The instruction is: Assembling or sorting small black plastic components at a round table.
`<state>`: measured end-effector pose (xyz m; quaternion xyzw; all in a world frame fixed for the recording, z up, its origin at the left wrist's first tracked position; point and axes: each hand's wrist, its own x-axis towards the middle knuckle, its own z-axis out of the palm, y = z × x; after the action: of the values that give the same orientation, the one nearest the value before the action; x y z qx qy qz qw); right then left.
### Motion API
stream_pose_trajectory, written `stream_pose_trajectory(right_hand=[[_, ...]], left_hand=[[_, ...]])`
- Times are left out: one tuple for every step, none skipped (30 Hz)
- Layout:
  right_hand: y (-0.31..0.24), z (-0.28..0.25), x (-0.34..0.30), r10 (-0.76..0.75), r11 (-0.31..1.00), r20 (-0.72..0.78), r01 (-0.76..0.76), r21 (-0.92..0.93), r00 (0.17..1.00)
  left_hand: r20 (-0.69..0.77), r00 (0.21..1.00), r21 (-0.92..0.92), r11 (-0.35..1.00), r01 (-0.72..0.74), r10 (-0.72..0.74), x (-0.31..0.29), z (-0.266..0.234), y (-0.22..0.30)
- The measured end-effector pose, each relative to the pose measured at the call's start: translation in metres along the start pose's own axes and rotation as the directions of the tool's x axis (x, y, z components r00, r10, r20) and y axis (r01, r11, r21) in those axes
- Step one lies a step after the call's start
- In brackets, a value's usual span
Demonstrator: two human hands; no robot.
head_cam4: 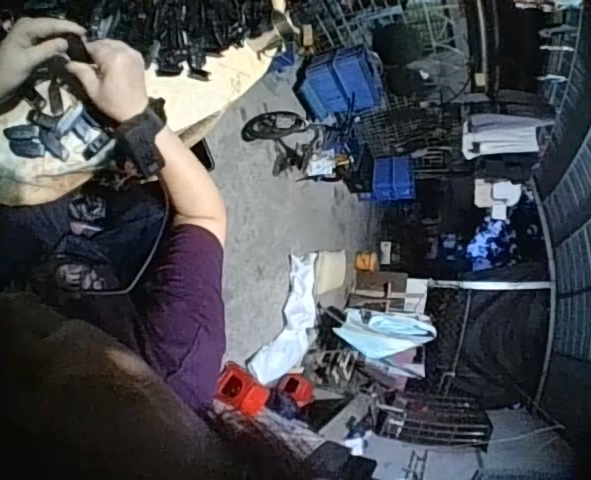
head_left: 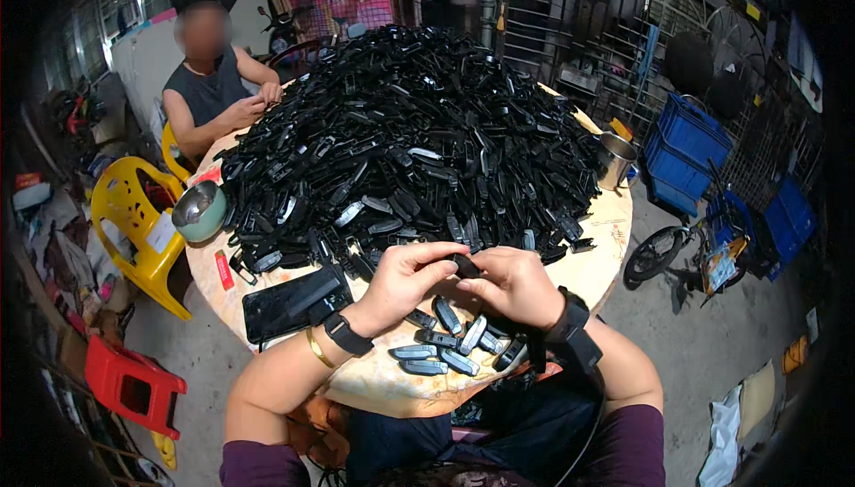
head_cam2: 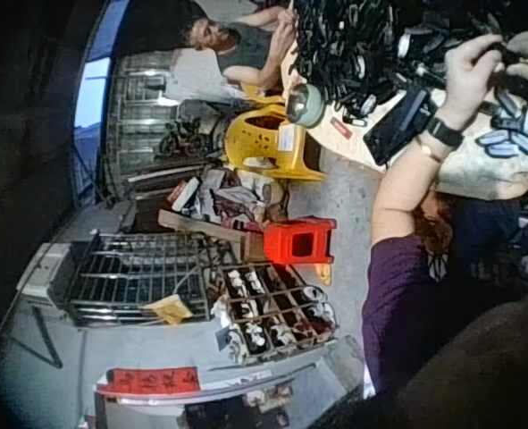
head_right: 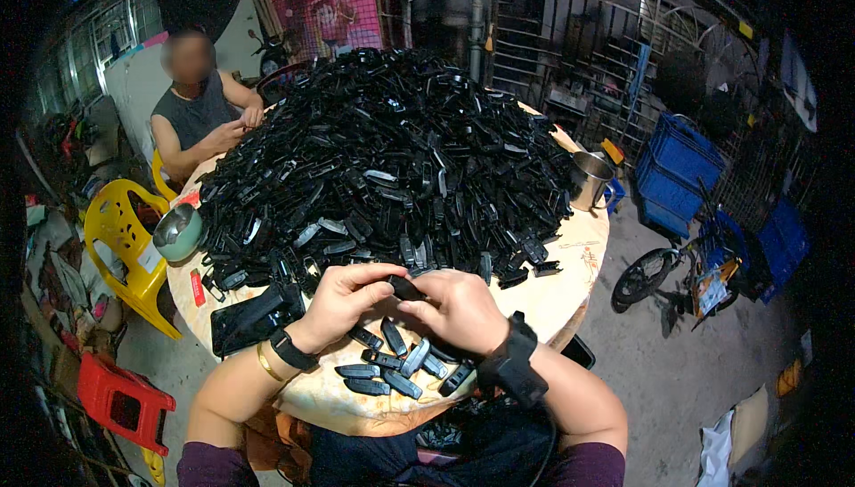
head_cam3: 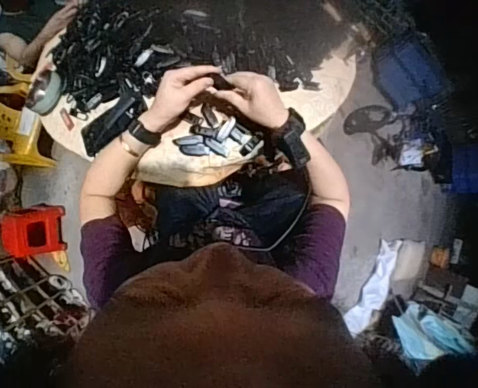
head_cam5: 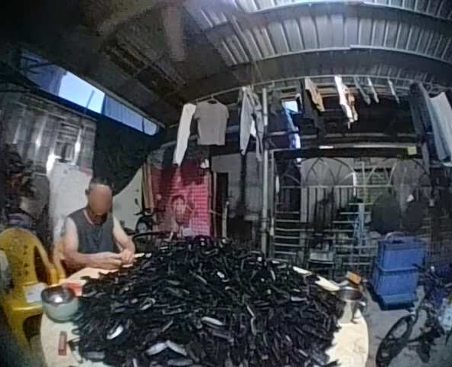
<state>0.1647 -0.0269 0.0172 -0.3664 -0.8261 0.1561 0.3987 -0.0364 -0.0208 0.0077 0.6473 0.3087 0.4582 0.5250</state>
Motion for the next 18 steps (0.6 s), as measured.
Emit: stream_pose_trajectory(right_hand=[[0.005, -0.006, 0.003, -0.060, 0.996, 0.099, 0.067, -0.065, 0.993], [0.009, -0.012, 0.005, -0.113, 0.983, 0.201, 0.139, -0.123, 0.973], [0.009, -0.019, 0.004, -0.064, 0.980, 0.269, 0.111, -0.164, 0.961], [0.017, -0.018, 0.003, -0.096, 0.968, 0.251, 0.149, -0.202, 0.963], [0.021, -0.016, 0.004, -0.100, 0.963, 0.216, 0.149, -0.223, 0.971], [0.024, -0.014, 0.004, -0.105, 0.959, 0.181, 0.148, -0.243, 0.978], [0.027, -0.011, 0.004, -0.124, 0.954, 0.159, 0.161, -0.251, 0.979], [0.028, -0.009, 0.003, -0.125, 0.955, 0.158, 0.162, -0.250, 0.980], [0.031, -0.006, 0.003, -0.078, 0.960, 0.200, 0.128, -0.251, 0.977], [0.033, -0.005, 0.003, -0.031, 0.963, 0.242, 0.094, -0.252, 0.970], [0.032, -0.007, 0.005, -0.032, 0.952, 0.266, 0.110, -0.285, 0.964], [0.032, -0.008, 0.004, -0.030, 0.953, 0.266, 0.108, -0.285, 0.963], [0.031, -0.008, 0.004, 0.011, 0.957, 0.275, 0.070, -0.280, 0.961], [0.031, -0.008, 0.003, 0.052, 0.961, 0.284, 0.030, -0.276, 0.957], [0.035, -0.009, 0.001, 0.046, 0.965, 0.299, 0.034, -0.258, 0.953], [0.035, -0.009, 0.001, 0.049, 0.966, 0.298, 0.031, -0.258, 0.953], [0.035, -0.009, 0.001, 0.062, 0.963, 0.317, 0.027, -0.268, 0.946], [0.033, -0.008, 0.002, 0.068, 0.961, 0.339, 0.029, -0.274, 0.938]], left_hand=[[0.016, 1.000, 0.077, 0.997, -0.027, 0.026, -0.001, 0.004, 0.001], [0.034, 0.998, 0.154, 0.987, -0.055, 0.050, -0.001, 0.007, 0.001], [0.128, 0.940, 0.449, 0.827, -0.338, 0.315, 0.001, 0.010, -0.002], [0.243, 0.889, 0.510, 0.729, -0.457, 0.387, 0.000, 0.012, -0.003], [0.326, 0.878, 0.496, 0.728, -0.474, 0.350, -0.004, 0.016, -0.001], [0.407, 0.859, 0.481, 0.727, -0.490, 0.309, -0.008, 0.020, 0.003], [0.456, 0.830, 0.426, 0.740, -0.521, 0.322, -0.009, 0.023, 0.000], [0.437, 0.819, 0.355, 0.765, -0.538, 0.373, -0.009, 0.026, 0.004], [0.435, 0.821, 0.406, 0.733, -0.545, 0.370, -0.006, 0.023, 0.002], [0.432, 0.824, 0.456, 0.699, -0.551, 0.367, -0.002, 0.016, -0.001], [0.340, 0.874, 0.566, 0.666, -0.485, 0.347, 0.002, 0.008, -0.002], [0.244, 0.885, 0.731, 0.524, -0.437, 0.396, 0.004, 0.001, 0.000], [0.169, 0.916, 0.831, 0.447, -0.331, 0.363, 0.005, -0.012, 0.001], [0.080, 0.944, 0.908, 0.368, -0.202, 0.320, 0.002, -0.021, 0.005], [0.041, 0.964, 0.939, 0.320, -0.126, 0.262, -0.001, -0.030, 0.011], [0.002, 0.986, 0.972, 0.233, -0.042, 0.169, -0.004, -0.038, 0.013], [0.005, 0.992, 0.986, 0.165, -0.026, 0.127, -0.004, -0.044, 0.012], [-0.001, 0.996, 0.996, 0.093, -0.007, 0.087, -0.005, -0.048, 0.011]])
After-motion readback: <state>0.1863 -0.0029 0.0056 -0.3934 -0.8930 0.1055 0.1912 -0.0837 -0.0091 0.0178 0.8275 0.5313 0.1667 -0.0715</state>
